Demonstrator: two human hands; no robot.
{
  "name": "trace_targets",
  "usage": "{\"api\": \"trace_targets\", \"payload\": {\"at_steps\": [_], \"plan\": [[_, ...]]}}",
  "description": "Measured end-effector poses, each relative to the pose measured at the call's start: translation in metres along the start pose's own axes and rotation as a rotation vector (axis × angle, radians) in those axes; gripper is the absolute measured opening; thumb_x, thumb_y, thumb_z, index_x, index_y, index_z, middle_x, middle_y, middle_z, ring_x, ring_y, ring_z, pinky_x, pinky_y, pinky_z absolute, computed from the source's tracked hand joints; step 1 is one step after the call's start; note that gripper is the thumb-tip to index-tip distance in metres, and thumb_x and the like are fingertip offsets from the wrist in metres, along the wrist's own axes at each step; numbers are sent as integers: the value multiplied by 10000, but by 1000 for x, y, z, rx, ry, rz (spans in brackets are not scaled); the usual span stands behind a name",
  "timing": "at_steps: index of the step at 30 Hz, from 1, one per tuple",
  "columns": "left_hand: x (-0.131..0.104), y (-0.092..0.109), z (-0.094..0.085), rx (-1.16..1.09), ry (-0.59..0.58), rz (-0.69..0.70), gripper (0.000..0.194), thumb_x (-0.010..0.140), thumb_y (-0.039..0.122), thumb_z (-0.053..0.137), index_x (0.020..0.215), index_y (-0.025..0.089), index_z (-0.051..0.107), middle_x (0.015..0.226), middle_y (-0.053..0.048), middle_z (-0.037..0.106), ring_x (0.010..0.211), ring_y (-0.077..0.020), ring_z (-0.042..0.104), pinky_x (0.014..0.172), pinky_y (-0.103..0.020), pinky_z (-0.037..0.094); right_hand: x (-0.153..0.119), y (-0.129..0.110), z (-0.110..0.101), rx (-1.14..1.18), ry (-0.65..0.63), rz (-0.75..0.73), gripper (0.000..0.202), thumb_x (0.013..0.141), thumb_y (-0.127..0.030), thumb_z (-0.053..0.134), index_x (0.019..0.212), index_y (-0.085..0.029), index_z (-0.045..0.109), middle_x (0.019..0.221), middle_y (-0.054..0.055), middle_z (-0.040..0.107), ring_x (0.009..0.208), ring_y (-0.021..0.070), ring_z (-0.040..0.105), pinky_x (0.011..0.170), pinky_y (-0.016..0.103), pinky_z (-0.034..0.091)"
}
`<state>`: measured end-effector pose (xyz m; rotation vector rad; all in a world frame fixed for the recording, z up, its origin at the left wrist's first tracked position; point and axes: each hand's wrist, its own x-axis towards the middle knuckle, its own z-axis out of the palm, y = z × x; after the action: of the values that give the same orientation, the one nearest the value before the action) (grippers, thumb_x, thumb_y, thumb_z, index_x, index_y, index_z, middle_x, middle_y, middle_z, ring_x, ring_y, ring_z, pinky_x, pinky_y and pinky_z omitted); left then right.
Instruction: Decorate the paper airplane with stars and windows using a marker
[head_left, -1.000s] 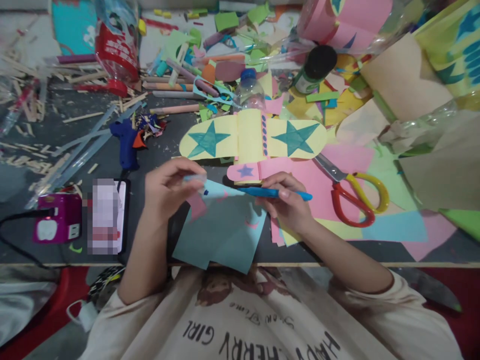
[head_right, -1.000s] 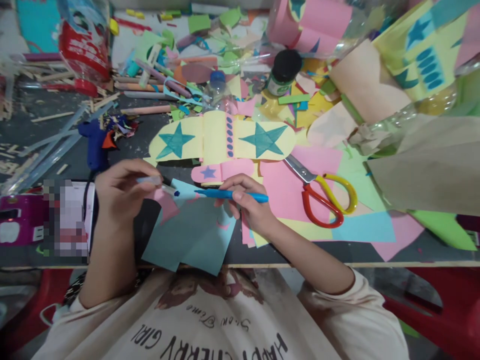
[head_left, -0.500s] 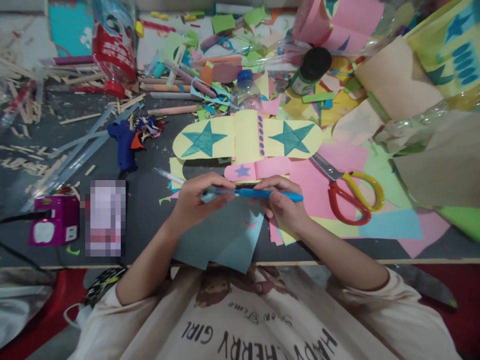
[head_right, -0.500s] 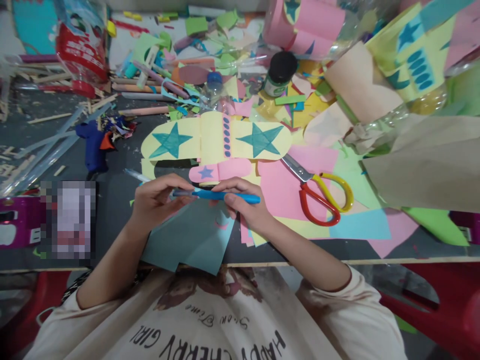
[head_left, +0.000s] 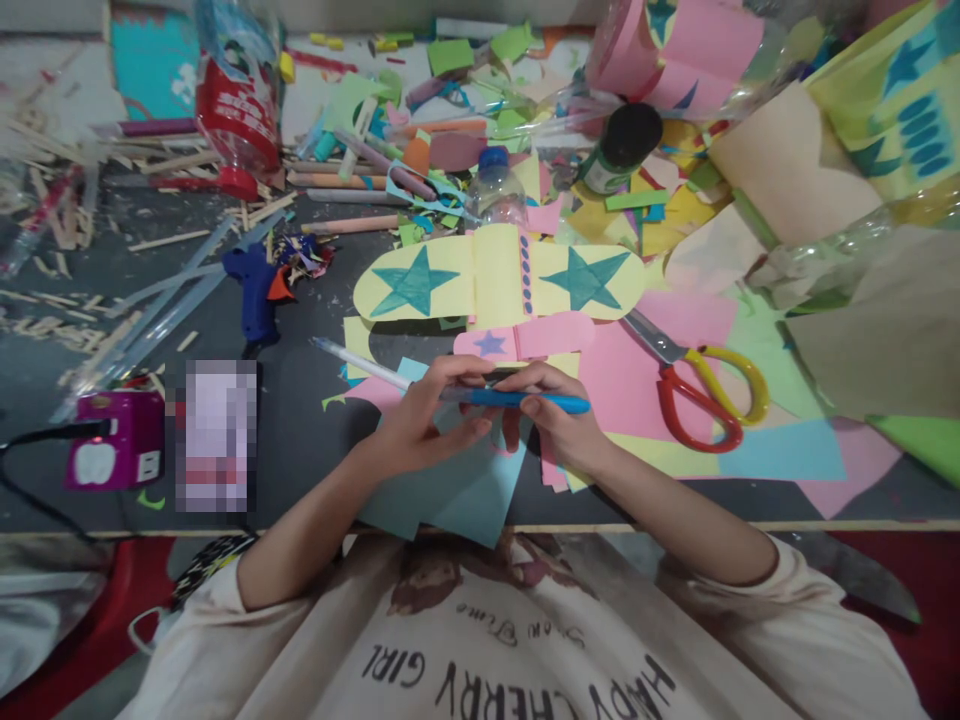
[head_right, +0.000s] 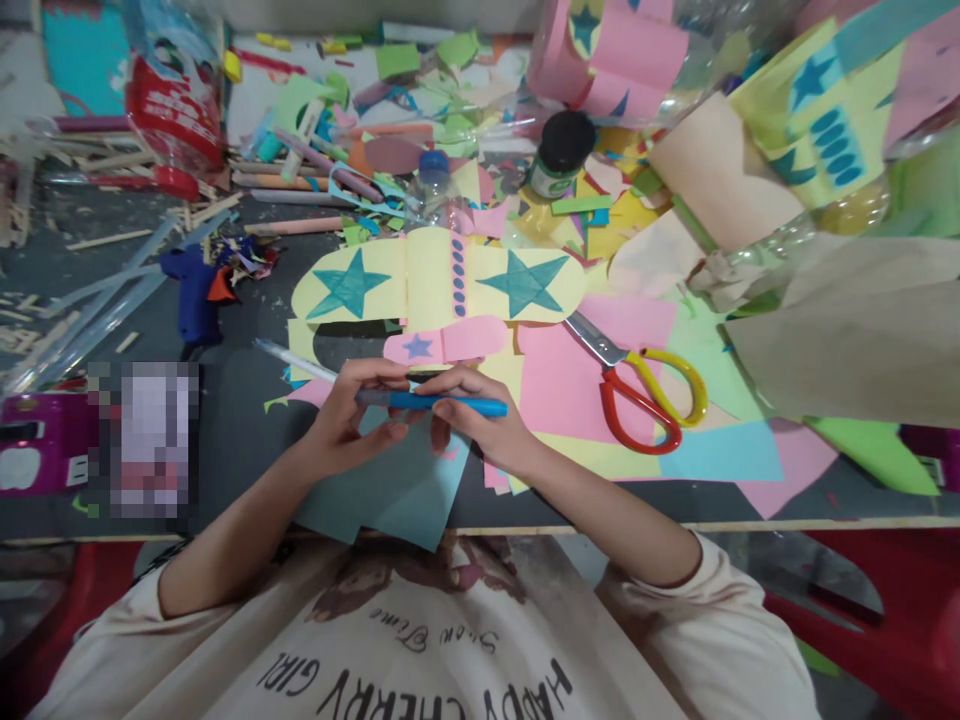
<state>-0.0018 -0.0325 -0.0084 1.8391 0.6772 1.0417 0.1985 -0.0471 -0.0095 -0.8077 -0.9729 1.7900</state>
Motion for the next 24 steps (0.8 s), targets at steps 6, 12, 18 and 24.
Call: {"api": "trace_targets", "payload": {"at_steps": [6, 12, 18, 24], "plan": [[8, 7, 0, -28, 25, -83, 185, 1037, 341, 594, 1136, 207, 674, 1002, -66, 725, 830, -146, 717, 687, -225, 567, -2, -2, -3, -183, -43, -82, 345, 862, -586, 748, 962, -256, 727, 732, -21, 731, 477, 133, 644, 448, 277, 534], [2, -13, -26, 156, 488, -75, 330, 962, 474, 643, 777, 207, 701, 687, -4, 645, 624, -145, 590, 570, -272, 461, 10, -1, -22, -432, 451, -806, 273, 957, -550, 634, 964, -283, 694, 642, -64, 560, 437, 82, 433, 409, 214, 371], [5, -14, -50, 540, 683, -80, 107, 962, 292, 625, 913, 210, 673, 978, -12, 654, 1014, -190, 608, 960, -373, 472, 16, -1, -37, -847, 516, -592, 378, 918, -586, 604, 1139, -288, 534, 1023, 53, 586, 916, 222, 634, 811, 387, 559], [7, -5, -22, 638, 269, 62, 209, 1036, 267, 481, 967, 209, 670, 889, -41, 738, 823, -180, 698, 745, -299, 559, 10, 5, -39, -1042, 335, -359, 748, 846, -732, 609, 1411, -277, 426, 1305, 162, 560, 1233, 374, 584, 1015, 554, 514]]}}
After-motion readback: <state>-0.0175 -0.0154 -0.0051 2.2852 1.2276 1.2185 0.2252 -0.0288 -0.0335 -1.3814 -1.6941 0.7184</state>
